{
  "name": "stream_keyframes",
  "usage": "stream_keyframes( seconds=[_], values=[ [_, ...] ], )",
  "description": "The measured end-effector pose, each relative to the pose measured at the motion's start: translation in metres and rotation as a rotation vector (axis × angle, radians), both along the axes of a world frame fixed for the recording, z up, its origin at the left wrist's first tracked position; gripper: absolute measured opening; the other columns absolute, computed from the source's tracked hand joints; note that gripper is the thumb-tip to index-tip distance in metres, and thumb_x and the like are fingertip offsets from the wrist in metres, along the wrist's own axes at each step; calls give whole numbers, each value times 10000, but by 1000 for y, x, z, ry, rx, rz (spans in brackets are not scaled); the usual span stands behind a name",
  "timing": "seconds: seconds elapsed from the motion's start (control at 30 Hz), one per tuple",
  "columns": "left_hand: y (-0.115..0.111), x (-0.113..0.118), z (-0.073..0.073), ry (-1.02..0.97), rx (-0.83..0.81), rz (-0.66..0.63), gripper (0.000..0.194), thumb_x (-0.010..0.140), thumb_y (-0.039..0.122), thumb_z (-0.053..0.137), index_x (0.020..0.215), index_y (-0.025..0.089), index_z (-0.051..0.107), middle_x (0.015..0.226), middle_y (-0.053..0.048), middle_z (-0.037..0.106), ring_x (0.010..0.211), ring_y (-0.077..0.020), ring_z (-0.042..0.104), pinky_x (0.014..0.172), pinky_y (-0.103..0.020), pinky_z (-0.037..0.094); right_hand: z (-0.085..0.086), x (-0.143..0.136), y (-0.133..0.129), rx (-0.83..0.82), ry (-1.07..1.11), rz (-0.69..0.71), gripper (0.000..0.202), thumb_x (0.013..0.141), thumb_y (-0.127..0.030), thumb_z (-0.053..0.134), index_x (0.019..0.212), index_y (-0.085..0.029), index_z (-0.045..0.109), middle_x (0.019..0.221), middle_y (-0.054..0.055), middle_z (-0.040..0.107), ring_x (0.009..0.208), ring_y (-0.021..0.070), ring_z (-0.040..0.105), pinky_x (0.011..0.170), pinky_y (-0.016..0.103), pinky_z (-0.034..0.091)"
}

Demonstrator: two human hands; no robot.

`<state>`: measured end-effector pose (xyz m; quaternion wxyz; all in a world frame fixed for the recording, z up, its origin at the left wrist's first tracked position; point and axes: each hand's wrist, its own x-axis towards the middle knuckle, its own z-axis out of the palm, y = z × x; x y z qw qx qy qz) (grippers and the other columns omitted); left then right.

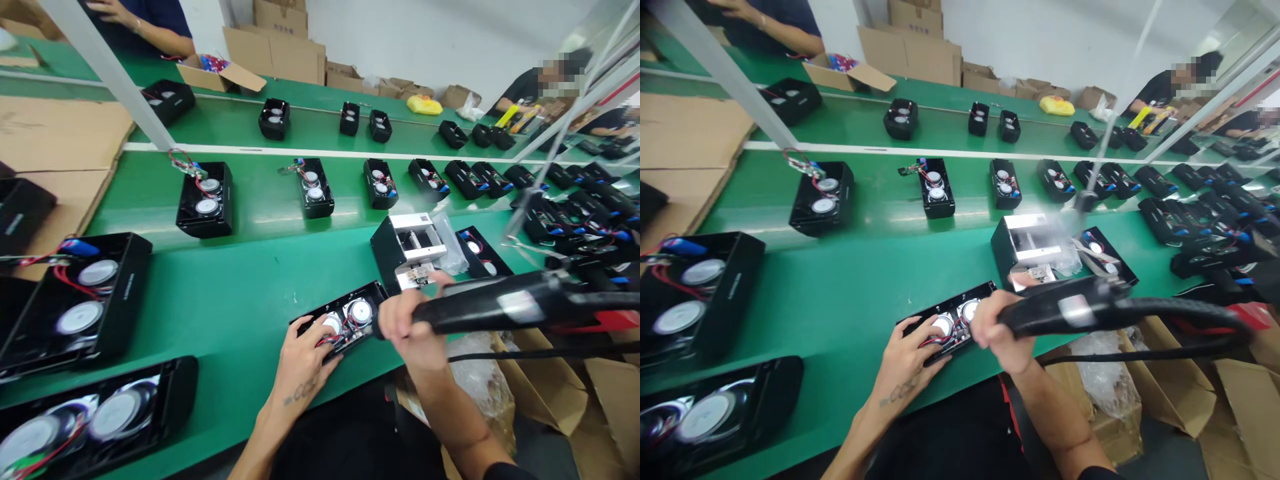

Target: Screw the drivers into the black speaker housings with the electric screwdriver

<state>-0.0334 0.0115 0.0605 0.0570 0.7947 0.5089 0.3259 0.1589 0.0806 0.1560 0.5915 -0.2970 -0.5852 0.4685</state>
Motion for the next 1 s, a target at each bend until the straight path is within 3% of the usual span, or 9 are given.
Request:
stream_keyframes(
  seconds=[0.07, 0.17, 0.23, 0.37, 0.53, 0.67, 0.87, 0.93, 1.0],
  values=[
    [1, -1, -1, 16, 24, -5, 121, 903, 206, 781, 801, 262, 750, 1028, 27, 822, 1177, -246, 769, 1074, -469, 511, 17, 17, 10, 51, 101, -158, 414, 1006, -676, 615, 1250, -346, 562, 632, -91, 370, 394, 126, 364, 392, 312, 371],
    [4, -3, -5, 35, 89, -13, 169, 957, 223, 721, 794, 265, 728, 1014, 29, 826, 1138, -237, 777, 1035, -464, 516, 30, 45, 26, 95, 70, -307, 347, 1010, -443, 712, 1274, -351, 507, 682, -92, 463, 440, 128, 450, 452, 307, 420],
    [6, -5, -12, 31, 156, -7, 198, 990, 238, 676, 798, 267, 711, 1005, 27, 826, 1094, -232, 780, 1008, -466, 515, 31, 64, 40, 147, 50, -426, 370, 982, -336, 757, 1236, -338, 488, 688, -106, 500, 470, 127, 499, 493, 300, 450],
    [10, -7, -24, 33, 248, 0, 170, 1016, 265, 642, 867, 277, 724, 1023, 16, 825, 1054, -239, 779, 959, -473, 514, 21, 92, 73, 200, 30, -632, 347, 979, -348, 750, 1191, -293, 481, 650, -127, 531, 463, 110, 510, 519, 288, 454],
    [11, -6, -18, 17, 223, 4, 229, 1032, 288, 617, 823, 266, 706, 999, 9, 821, 1059, -245, 776, 957, -472, 510, -4, 98, 98, 165, -112, -606, 346, 956, -362, 758, 1154, -245, 499, 594, -130, 602, 441, 120, 546, 552, 302, 489],
    [8, -2, -9, 2, 166, 7, 256, 1042, 292, 603, 810, 263, 706, 993, 8, 812, 1085, -236, 771, 979, -462, 494, -11, 98, 97, 112, -141, -551, 342, 924, -333, 784, 1112, -244, 513, 564, -128, 592, 433, 122, 526, 525, 298, 469],
    [1, -4, -3, -2, 9, -7, 132, 955, 243, 720, 829, 267, 752, 1006, 25, 821, 1149, -243, 763, 1030, -451, 479, 1, 81, 56, -119, -19, -122, 413, 900, -306, 836, 1197, -269, 551, 582, -132, 549, 367, 102, 452, 396, 260, 387],
    [13, -11, 7, -11, -130, -2, 72, 887, 253, 796, 819, 273, 778, 1065, 19, 828, 1182, -267, 753, 1038, -456, 492, 7, 70, 40, -134, 86, -20, 349, 923, -331, 814, 1175, -287, 577, 584, -132, 512, 349, 92, 412, 372, 249, 370],
    [32, -21, 20, -35, -350, 7, 129, 825, 317, 856, 736, 266, 778, 1135, 7, 826, 1130, -274, 763, 966, -430, 537, 15, 60, 29, -115, 150, 62, 168, 961, -348, 765, 1003, -266, 625, 567, -113, 459, 351, 80, 378, 366, 238, 353]
  ],
)
